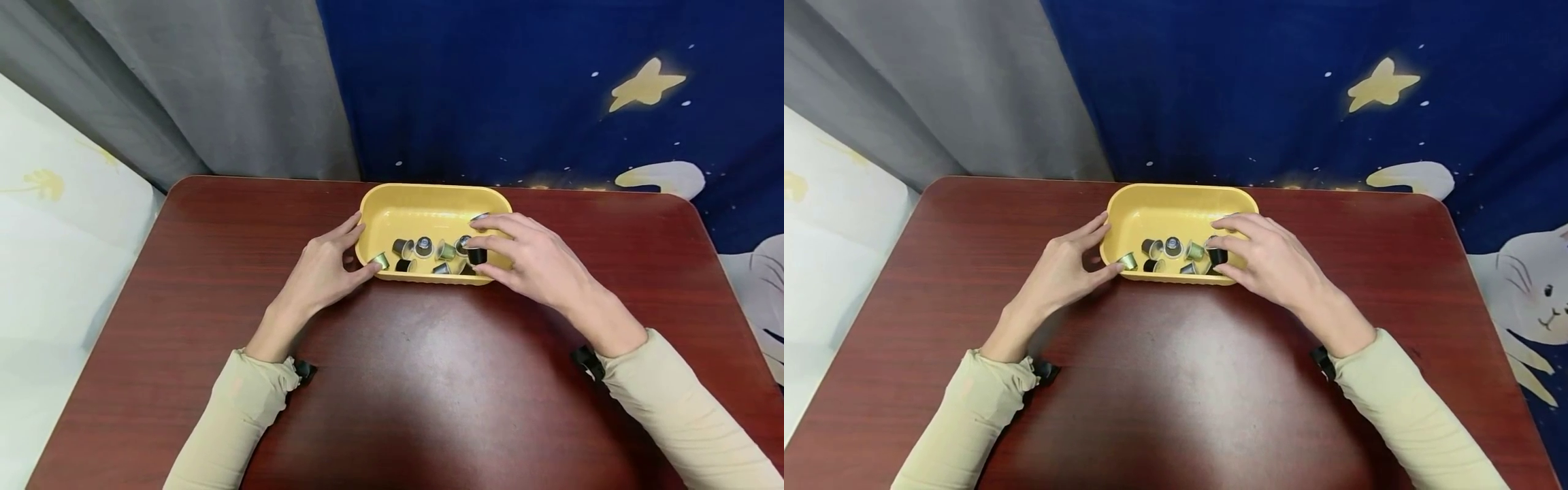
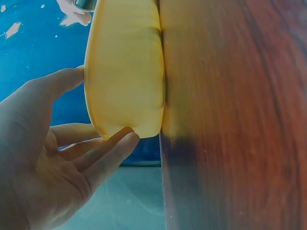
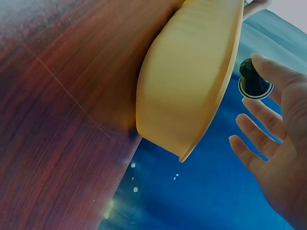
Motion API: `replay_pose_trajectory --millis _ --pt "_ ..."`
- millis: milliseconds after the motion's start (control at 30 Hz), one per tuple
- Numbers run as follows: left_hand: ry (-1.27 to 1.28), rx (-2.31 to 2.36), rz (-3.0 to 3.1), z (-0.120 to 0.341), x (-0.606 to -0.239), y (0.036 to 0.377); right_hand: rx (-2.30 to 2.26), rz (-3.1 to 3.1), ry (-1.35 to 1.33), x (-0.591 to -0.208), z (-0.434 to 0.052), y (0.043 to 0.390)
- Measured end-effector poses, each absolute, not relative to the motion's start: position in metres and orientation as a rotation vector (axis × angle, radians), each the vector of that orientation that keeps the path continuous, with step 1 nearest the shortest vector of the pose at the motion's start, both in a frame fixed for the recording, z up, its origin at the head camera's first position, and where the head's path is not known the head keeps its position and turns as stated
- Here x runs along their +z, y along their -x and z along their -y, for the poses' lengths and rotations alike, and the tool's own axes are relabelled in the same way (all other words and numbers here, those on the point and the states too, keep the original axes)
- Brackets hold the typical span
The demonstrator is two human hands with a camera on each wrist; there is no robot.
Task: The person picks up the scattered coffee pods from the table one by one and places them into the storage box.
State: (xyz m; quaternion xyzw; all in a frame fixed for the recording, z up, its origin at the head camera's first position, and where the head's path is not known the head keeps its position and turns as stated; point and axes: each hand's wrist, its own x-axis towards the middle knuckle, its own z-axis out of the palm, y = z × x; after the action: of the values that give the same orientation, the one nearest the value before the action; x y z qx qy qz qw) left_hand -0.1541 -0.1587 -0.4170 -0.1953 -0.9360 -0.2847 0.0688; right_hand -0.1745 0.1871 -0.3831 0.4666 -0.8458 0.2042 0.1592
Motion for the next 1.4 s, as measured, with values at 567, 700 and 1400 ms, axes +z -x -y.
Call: replay_pose_trajectory --millis 567,700,1400 --pt "0.605 -0.835 2.831 0.158 -0.417 0.153 0.550 2.517 -1.251 -0.390 -0.188 0.194" --pt "0.604 -0.839 2.829 0.159 -0.417 0.153 0.541 2.533 -1.248 -0.391 -0.187 0.200" --pt "0.596 -0.860 2.842 0.160 -0.417 0.154 0.593 2.548 -1.155 -0.402 -0.179 0.221"
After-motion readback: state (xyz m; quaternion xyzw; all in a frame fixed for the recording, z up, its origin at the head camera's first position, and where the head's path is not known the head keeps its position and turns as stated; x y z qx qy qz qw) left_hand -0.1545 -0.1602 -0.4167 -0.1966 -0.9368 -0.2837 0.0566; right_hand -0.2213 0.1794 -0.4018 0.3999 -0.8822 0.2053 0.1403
